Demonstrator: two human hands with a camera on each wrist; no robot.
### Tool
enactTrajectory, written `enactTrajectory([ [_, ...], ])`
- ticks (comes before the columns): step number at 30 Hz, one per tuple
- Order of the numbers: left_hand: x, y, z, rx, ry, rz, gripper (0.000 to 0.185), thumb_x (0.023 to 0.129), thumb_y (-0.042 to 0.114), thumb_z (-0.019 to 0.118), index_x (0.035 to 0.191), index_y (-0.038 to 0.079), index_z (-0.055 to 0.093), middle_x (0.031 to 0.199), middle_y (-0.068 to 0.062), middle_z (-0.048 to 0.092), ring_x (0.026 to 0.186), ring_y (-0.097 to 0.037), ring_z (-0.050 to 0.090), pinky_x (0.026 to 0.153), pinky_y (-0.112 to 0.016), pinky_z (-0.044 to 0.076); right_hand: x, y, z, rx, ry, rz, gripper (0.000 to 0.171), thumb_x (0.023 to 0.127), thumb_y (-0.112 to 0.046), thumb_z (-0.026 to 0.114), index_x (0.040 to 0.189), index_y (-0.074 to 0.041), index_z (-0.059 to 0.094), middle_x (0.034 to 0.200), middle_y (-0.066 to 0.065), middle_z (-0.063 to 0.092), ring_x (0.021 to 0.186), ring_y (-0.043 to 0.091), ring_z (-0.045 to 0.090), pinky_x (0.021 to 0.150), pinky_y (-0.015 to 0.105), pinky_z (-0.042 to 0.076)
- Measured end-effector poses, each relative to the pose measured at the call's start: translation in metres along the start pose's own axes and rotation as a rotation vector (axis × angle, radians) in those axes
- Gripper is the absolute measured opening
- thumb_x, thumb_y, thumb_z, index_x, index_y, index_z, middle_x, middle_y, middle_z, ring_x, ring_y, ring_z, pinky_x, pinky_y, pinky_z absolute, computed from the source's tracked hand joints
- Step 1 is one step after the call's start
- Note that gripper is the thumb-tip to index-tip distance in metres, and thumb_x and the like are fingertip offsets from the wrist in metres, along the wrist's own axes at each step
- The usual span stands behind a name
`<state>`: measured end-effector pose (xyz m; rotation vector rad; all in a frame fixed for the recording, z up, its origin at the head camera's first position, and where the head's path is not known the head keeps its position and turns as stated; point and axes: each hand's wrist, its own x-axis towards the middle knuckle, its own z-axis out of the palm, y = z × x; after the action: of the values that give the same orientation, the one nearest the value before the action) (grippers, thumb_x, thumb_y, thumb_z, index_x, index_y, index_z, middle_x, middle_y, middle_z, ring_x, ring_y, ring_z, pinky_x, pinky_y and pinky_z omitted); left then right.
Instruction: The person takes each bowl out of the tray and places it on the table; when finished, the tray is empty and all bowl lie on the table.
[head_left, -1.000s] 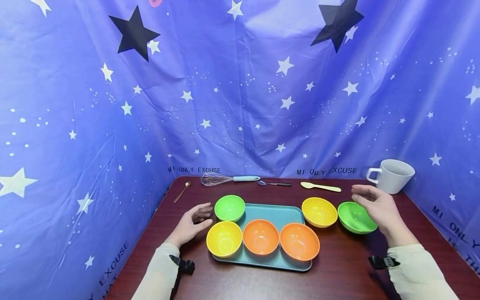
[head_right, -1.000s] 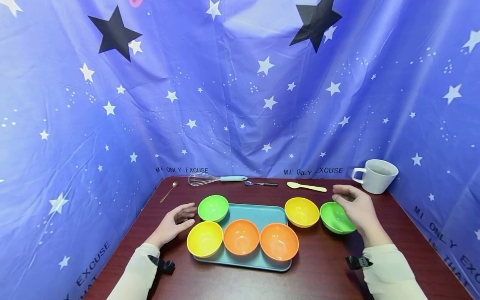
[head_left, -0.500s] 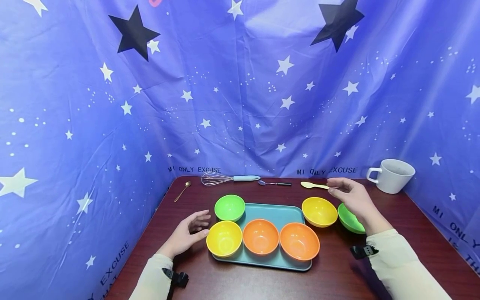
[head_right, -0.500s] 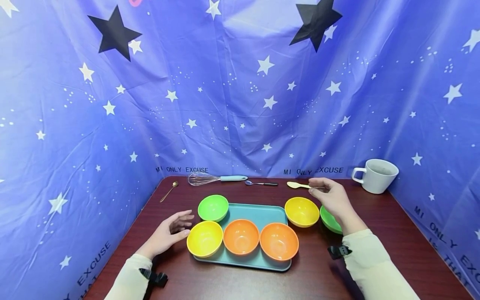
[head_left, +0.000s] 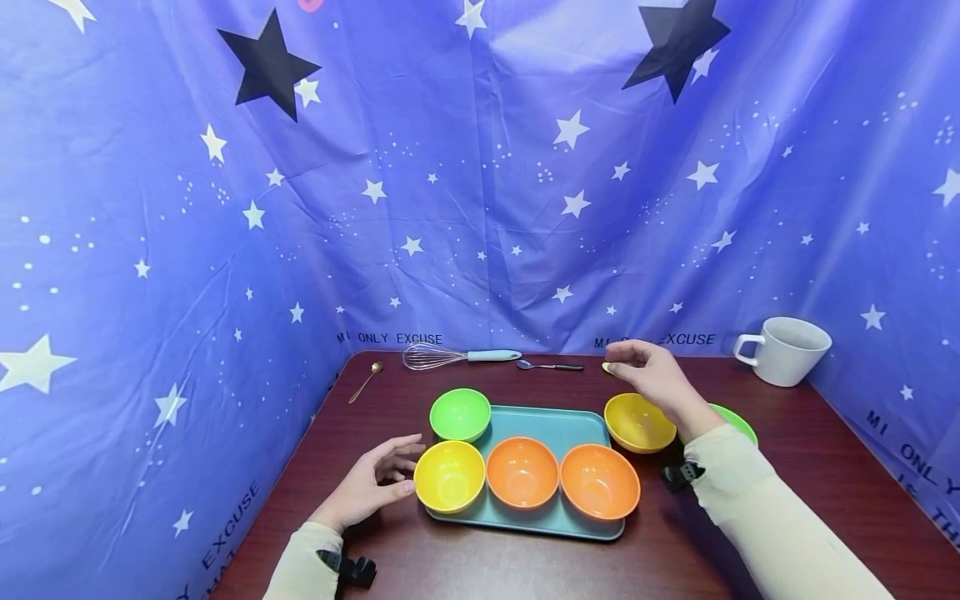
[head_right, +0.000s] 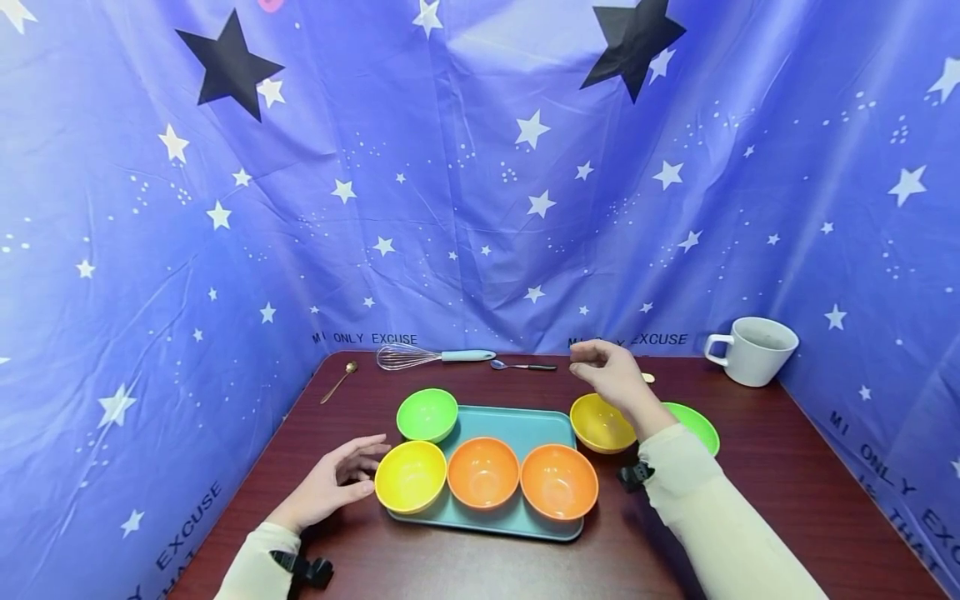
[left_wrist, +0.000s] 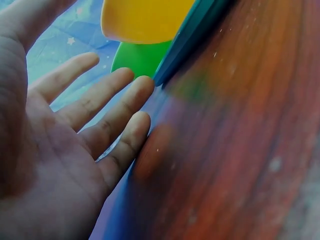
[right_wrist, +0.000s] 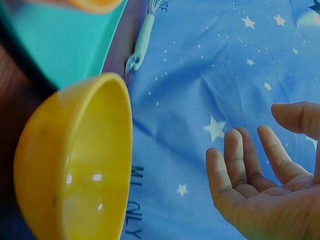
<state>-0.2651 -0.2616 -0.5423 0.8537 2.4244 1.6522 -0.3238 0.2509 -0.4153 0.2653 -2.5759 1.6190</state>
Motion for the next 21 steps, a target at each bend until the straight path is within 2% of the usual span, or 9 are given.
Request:
enactTrajectory([
  [4,-0.001,0.0,0.001,0.003,-0.022,0.01,0.067,0.096,0.012,0.074,0.156,0.007,0.046,0.142,-0.008,0.063,0.112,-0.027,0.068,0.089,-0.038,0.055,0.005,-0.006,0.011,0.01,-0.006,-0.011,0.041,0.101,-0.013,0.071,0.139,0.001,0.062,0.132,0.022,0.066,0.11,0.019,0.064,0.087,0.022,0.053],
  [11,-0.002,0.0,0.001,0.017,-0.039,0.001,0.072,0.091,0.015,0.079,0.156,0.011,0.048,0.139,-0.007,0.065,0.11,-0.026,0.067,0.09,-0.038,0.055,0.011,-0.018,0.032,0.025,-0.04,-0.021,0.038,0.101,-0.009,0.069,0.137,0.001,0.063,0.126,0.019,0.069,0.114,0.029,0.065,0.097,0.037,0.054],
  [15,-0.002,-0.002,0.002,0.021,-0.052,0.001,0.073,0.09,0.016,0.08,0.156,0.014,0.048,0.139,-0.006,0.065,0.112,-0.025,0.067,0.093,-0.037,0.054,0.018,-0.02,0.042,0.033,-0.063,-0.008,0.038,0.101,-0.01,0.069,0.137,0.0,0.063,0.126,0.018,0.069,0.115,0.03,0.065,0.101,0.043,0.052],
  [21,-0.001,-0.002,0.004,0.041,-0.064,0.03,0.075,0.089,0.018,0.082,0.156,0.012,0.048,0.14,-0.005,0.065,0.112,-0.024,0.066,0.094,-0.036,0.054,0.03,-0.017,0.054,0.061,-0.085,0.004,0.036,0.101,-0.008,0.068,0.136,0.002,0.064,0.123,0.018,0.07,0.114,0.032,0.066,0.095,0.038,0.056],
])
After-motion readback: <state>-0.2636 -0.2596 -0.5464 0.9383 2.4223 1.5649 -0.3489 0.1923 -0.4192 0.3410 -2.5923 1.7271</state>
